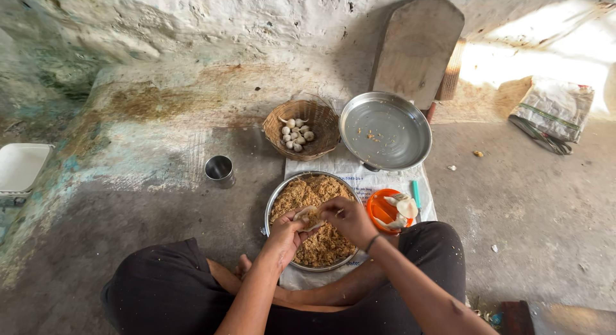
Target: The person takes a small flat disc of dough, fills it with a crumbly yellow mixture from a large tray, and rolls it between their hands to form a ball, then places it into a small orange bowl.
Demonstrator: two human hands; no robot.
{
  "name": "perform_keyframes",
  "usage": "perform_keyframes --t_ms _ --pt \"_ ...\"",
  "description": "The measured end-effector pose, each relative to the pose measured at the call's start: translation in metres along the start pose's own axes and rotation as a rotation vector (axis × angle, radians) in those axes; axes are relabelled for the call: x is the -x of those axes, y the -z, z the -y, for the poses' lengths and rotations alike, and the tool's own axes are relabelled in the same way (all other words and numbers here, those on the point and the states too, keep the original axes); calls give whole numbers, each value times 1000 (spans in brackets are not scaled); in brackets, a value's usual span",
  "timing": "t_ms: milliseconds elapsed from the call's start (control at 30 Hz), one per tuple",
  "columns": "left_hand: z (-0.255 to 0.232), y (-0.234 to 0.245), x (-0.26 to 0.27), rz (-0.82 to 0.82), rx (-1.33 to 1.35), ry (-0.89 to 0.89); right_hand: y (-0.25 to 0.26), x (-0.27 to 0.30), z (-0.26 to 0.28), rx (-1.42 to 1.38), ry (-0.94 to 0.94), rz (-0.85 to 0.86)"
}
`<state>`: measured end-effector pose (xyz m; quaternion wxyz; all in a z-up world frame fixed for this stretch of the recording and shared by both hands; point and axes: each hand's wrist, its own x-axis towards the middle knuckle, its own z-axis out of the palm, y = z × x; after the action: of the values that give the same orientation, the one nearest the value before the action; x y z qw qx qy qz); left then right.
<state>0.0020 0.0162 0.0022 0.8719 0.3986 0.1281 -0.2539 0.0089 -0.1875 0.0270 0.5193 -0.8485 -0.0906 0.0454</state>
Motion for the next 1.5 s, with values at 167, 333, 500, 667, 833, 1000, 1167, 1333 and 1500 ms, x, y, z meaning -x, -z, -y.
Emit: perform_keyframes --t_ms 167,333,500,667,833,1000,1167,1333,1500 --pt "4 6 5 -43 31 -31 -18 6 38 153 49 3" --pt "4 6 2 -125 19 -58 -13 13 53 -39 -173 -50" --pt "5 5 -3 -72 12 -48 -11 15 53 163 161 -64" --pt "13 11 -6 -118 -10 -71 -23 13 42 232 33 -38" --pt "4 7 -5 -209 -89 -90 -14 15 12 205 -40 -44" --pt "-1 2 -8 -214 64 -27 9 24 -32 326 18 -57" --pt "3 5 -12 -171 25 -47 8 18 -26 295 -115 -131" --pt "-6 2 -5 -188 5 -18 -3 0 20 151 -49 -43" --pt "4 4 -16 -182 -92 -49 -15 -10 27 238 159 -9"
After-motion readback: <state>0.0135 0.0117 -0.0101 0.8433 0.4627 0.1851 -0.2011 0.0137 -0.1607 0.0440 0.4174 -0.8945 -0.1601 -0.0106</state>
